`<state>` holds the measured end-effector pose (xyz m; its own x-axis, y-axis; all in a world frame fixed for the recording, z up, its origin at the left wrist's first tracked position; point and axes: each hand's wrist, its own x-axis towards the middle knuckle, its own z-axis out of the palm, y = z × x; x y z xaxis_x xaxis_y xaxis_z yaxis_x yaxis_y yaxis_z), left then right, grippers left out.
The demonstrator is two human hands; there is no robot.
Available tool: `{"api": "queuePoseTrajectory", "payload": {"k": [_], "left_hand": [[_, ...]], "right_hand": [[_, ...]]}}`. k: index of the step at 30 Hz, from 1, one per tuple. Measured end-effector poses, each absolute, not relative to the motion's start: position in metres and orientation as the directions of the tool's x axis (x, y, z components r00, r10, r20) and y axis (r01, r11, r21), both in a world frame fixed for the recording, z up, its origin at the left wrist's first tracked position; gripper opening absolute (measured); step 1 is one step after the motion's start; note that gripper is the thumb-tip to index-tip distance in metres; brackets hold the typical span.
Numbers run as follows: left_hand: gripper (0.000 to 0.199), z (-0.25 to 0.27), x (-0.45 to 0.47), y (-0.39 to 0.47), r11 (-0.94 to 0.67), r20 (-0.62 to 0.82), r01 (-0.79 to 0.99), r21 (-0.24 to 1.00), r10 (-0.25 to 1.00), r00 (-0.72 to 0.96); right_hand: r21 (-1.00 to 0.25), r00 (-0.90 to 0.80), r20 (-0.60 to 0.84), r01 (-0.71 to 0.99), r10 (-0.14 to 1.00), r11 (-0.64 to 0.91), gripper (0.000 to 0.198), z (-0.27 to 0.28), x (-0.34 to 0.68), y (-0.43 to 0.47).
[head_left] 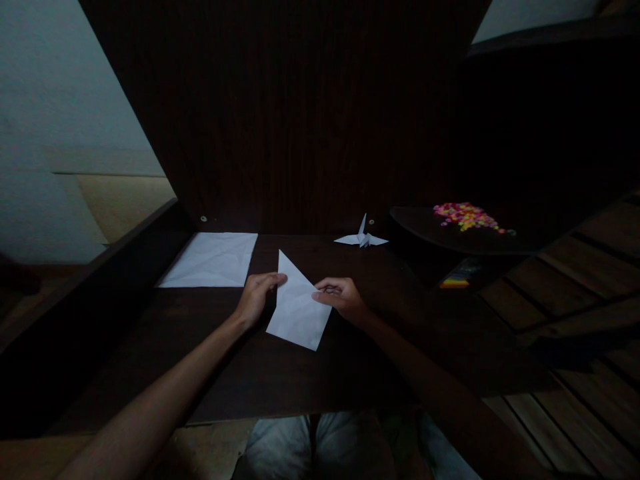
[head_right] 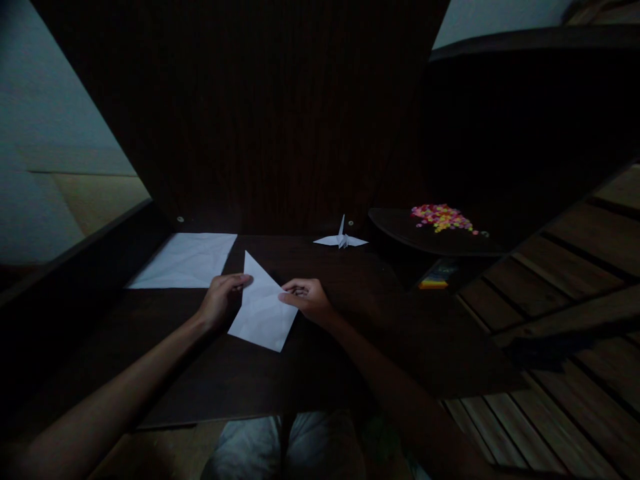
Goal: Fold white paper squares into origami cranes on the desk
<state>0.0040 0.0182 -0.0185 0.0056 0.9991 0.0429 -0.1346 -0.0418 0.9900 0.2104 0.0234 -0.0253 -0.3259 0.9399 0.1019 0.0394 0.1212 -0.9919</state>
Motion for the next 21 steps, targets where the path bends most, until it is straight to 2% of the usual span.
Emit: {"api": "queuePoseTrajectory", "payload": {"k": [3, 5, 11, 17, 21], "left_hand": [[0.033, -0.0132, 0.0053, 0.0138, -0.034, 0.035, -0.021, 0.999, 0.997, 0.072], [0.027, -0.0107, 0.0069, 0.0113, -0.003, 0.003, -0.002, 1.000, 0.995, 0.104], [0.025, -0.0122, 0.0075, 0.0117, -0.011, 0.007, 0.050, 0.999, 0.997, 0.072], [0.025, -0.0113, 0.0058, 0.0130, -0.015, 0.011, 0.063, 0.998, 0.998, 0.065], [0.029, -0.0098, 0.0078, 0.0136, -0.018, 0.017, 0.019, 1.000, 0.998, 0.060]], "right_hand": [[-0.993, -0.332, 0.096, 0.027, 0.938, 0.111, 0.018, -0.0258, 0.2111, 0.0243], [-0.993, -0.340, 0.096, 0.027, 0.936, 0.112, 0.019, -0.0257, 0.2118, 0.0245], [-0.991, -0.360, 0.092, 0.053, 0.928, 0.119, 0.016, -0.0246, 0.2100, 0.0224], [-0.989, -0.406, 0.092, 0.068, 0.909, 0.130, 0.016, -0.0266, 0.2073, 0.0216], [-0.987, -0.379, 0.150, -0.006, 0.913, 0.159, 0.026, -0.0308, 0.2084, 0.0244]]}}
